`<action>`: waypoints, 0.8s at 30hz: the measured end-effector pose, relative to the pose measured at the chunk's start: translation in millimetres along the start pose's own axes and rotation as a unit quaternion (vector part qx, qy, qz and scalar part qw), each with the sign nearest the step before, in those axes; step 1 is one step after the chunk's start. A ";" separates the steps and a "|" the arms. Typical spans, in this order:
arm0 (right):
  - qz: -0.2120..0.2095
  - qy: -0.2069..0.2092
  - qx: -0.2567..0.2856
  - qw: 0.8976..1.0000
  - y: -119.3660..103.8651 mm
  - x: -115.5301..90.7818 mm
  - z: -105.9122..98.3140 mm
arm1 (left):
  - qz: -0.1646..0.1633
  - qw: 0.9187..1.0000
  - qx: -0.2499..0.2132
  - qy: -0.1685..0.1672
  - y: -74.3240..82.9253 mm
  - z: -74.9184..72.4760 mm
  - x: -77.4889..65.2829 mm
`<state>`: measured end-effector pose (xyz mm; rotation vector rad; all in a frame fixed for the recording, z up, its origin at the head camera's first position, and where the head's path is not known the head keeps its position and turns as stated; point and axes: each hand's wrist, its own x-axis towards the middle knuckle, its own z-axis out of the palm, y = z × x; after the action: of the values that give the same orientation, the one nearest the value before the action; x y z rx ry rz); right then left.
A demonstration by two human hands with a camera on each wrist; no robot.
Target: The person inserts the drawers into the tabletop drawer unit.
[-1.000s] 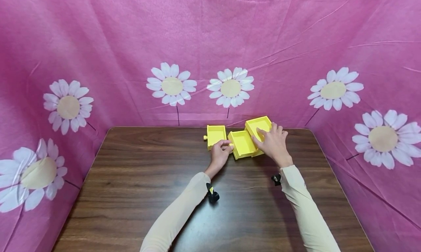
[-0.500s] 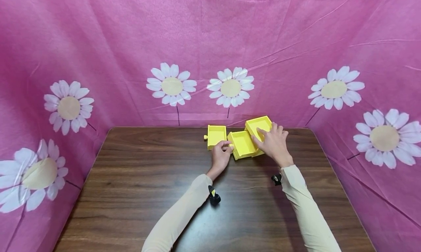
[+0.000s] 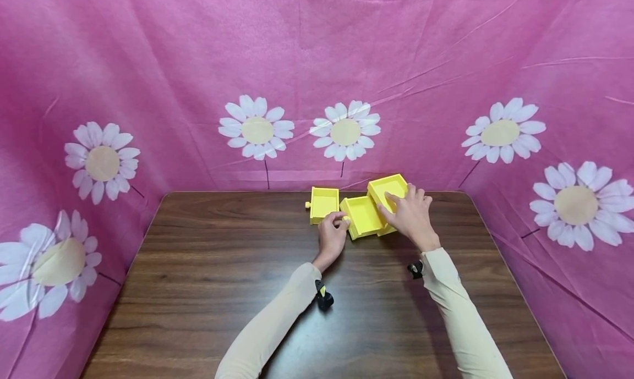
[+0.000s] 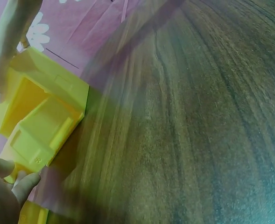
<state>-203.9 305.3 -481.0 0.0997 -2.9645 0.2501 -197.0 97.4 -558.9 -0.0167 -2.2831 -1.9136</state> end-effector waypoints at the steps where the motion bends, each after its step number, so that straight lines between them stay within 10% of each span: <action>1: 0.001 -0.003 -0.001 1.000 0.0 -0.1 -0.6 | -0.001 1.000 -0.001 -0.001 0.4 -0.2 0.0; 24: 0.005 0.002 0.019 1.000 5.0 -7.0 -3.7 | 0.003 1.000 0.004 -0.003 5.9 2.8 -13.7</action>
<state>-196.9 311.2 -479.4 0.0874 -2.9569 0.3083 -183.1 102.6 -555.4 -0.0291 -2.2913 -1.9050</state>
